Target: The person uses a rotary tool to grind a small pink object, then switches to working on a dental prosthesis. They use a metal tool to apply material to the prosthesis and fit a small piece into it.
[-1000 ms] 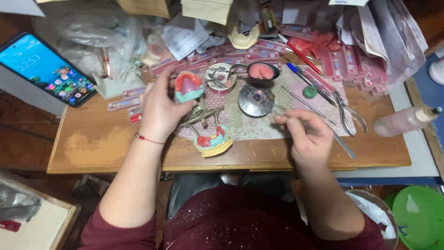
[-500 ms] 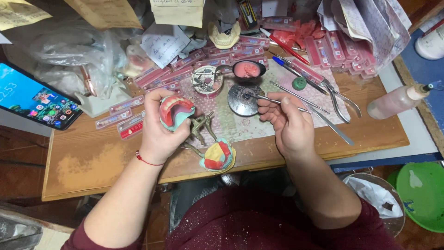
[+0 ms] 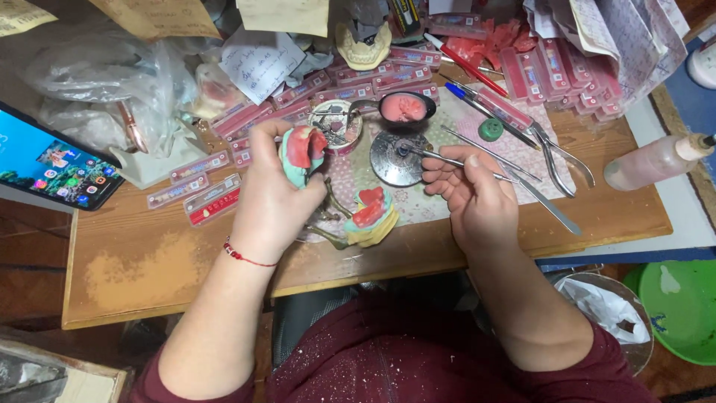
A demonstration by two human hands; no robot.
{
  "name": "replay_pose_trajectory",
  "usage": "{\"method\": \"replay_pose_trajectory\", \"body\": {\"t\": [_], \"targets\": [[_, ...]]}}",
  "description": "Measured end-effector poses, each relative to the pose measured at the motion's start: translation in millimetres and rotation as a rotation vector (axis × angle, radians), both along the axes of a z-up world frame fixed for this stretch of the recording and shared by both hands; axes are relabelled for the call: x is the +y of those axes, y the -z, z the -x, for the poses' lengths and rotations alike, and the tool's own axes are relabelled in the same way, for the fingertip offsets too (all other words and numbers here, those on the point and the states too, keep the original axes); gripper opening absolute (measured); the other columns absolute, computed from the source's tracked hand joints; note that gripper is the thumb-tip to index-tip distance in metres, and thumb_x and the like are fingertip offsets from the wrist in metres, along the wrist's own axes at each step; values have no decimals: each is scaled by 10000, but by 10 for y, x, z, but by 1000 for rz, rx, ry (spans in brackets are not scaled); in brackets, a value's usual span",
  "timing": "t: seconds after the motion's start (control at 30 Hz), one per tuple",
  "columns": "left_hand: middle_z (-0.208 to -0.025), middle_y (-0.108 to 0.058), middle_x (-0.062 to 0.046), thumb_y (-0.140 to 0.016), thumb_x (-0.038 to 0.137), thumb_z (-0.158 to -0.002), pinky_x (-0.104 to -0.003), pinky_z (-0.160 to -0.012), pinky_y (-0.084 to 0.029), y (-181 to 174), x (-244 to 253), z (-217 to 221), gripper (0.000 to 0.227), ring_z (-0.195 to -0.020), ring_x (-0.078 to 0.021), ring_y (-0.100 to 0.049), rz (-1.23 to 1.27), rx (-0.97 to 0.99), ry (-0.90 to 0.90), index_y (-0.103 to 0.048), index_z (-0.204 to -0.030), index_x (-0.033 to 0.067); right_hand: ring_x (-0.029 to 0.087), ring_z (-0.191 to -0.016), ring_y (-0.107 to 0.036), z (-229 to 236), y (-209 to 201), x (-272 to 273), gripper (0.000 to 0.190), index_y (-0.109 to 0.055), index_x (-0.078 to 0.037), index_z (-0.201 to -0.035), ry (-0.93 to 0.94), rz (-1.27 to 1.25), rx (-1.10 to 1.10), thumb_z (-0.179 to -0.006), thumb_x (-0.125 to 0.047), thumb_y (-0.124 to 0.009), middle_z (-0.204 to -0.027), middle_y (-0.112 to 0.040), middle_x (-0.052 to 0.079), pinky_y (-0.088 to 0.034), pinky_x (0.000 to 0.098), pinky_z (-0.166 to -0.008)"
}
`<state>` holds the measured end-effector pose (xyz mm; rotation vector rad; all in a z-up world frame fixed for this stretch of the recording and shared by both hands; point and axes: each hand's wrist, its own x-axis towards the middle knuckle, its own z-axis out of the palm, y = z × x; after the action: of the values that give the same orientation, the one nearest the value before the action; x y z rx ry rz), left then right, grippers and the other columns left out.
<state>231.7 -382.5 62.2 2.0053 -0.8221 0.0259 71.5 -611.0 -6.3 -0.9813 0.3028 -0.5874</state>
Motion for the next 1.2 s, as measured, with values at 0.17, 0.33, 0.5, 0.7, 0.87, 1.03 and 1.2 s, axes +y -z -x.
{"method": "replay_pose_trajectory", "body": {"t": [0.17,0.33,0.5,0.7,0.87,1.03,1.2], "targets": [[-1208,-638,-170,-789,48,-808,-370,-994,-516,-21,69,-33,691,-1134,-281,-677,28,84,126,-369,-1356,7,288,-928,-683,12,-27,-56,414,-585,89,-1252,-5,-2,-56,-1088,-235,-387,-1100,-692,282,-566,395,-866],[-1215,-650,-155,-787,29,-814,-369,-1004,-530,100,54,-20,653,-1150,-258,-677,56,17,123,-406,-1344,23,275,-909,-677,-67,-229,-138,278,-551,44,-1202,41,73,-124,-1101,-183,-427,-1090,-684,273,-571,389,-852],[-1203,-687,-123,-768,38,-831,-348,-990,-546,104,32,2,633,-1128,-230,-703,89,61,92,-412,-1355,32,240,-881,-666,-142,-256,-171,276,-571,69,-1195,65,134,-40,-1107,-161,-447,-1067,-697,258,-561,338,-846],[-1200,-667,-140,-775,35,-824,-350,-969,-551,106,30,30,633,-1121,-238,-701,87,28,77,-420,-1348,25,230,-886,-670,-175,-244,-166,288,-570,58,-1199,51,165,-15,-1111,-180,-435,-1083,-697,255,-559,328,-848],[-1196,-664,-143,-784,39,-822,-357,-965,-557,108,37,38,628,-1114,-255,-702,83,-14,76,-429,-1340,29,262,-926,-686,-189,-263,-161,336,-577,56,-1215,25,128,-4,-1130,-230,-422,-1107,-698,266,-567,359,-855],[-1188,-672,-141,-780,45,-825,-358,-948,-566,105,45,40,631,-1101,-261,-713,89,1,82,-426,-1347,29,304,-970,-697,-187,-217,-218,335,-565,44,-1226,-24,26,-40,-1131,-242,-419,-1150,-692,284,-576,411,-897],[-1166,-682,-139,-783,53,-819,-353,-919,-574,95,43,53,628,-1076,-260,-724,68,21,69,-435,-1341,36,324,-1001,-705,-173,-210,-240,339,-567,34,-1229,-55,-51,-58,-1123,-243,-403,-1172,-698,287,-574,434,-915]]}}
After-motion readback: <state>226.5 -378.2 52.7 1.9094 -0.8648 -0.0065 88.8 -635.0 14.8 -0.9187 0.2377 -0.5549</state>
